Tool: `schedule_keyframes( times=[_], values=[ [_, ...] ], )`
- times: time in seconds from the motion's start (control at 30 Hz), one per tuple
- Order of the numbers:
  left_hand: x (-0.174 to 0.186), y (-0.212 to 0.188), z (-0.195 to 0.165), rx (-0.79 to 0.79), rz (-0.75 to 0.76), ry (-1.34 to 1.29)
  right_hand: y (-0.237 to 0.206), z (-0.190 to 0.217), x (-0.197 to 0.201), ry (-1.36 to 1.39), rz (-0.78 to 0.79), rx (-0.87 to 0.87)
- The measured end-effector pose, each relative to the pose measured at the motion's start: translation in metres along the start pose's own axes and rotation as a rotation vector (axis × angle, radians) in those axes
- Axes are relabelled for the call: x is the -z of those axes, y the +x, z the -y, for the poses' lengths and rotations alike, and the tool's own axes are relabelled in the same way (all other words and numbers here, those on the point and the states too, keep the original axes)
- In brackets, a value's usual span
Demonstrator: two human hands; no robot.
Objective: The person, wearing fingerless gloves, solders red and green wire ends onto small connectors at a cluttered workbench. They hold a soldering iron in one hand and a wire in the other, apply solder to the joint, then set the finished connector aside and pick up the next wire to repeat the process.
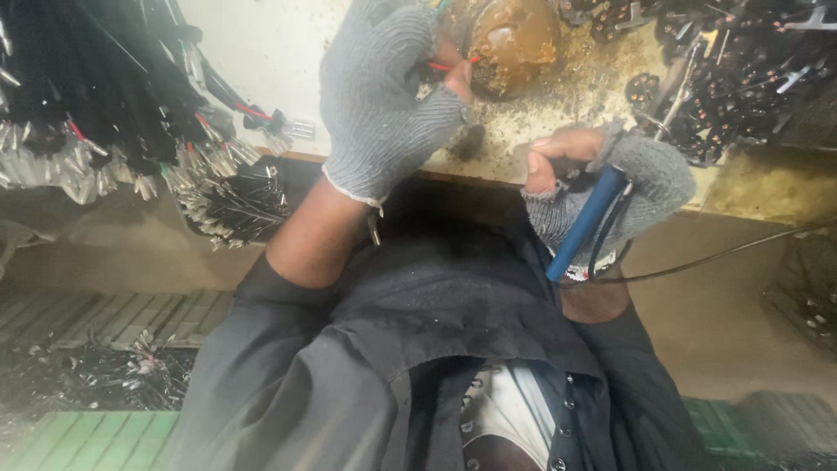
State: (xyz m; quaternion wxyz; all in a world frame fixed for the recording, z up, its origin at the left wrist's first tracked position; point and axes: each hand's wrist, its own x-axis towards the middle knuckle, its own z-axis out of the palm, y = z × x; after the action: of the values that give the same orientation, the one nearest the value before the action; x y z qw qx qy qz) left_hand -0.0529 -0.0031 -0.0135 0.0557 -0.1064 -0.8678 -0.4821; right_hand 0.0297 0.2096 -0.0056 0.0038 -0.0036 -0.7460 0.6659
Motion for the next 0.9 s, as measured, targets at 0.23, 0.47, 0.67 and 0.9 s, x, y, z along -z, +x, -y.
schedule_keyframes(
  times=[0.23, 0.47, 0.67, 0.9],
  values=[
    [0.018, -0.004, -0.015, -0.165, -0.019, 0.082, -0.014, 0.013, 0.001, -0.303, -0.084, -0.112],
    [0.044, -0.038, -0.019, -0.077, 0.453, -0.365, -0.014, 0.013, 0.007, -0.431, 0.008, -0.009],
    [0.022, -0.042, -0.033, -0.012, 0.585, -0.555, -0.013, 0.016, 0.002, -0.233, 0.011, 0.053],
    [0.042, -0.026, -0.021, -0.271, 0.632, -0.397, 0.018, 0.022, 0.000, -0.536, 0.256, 0.259]
  ],
)
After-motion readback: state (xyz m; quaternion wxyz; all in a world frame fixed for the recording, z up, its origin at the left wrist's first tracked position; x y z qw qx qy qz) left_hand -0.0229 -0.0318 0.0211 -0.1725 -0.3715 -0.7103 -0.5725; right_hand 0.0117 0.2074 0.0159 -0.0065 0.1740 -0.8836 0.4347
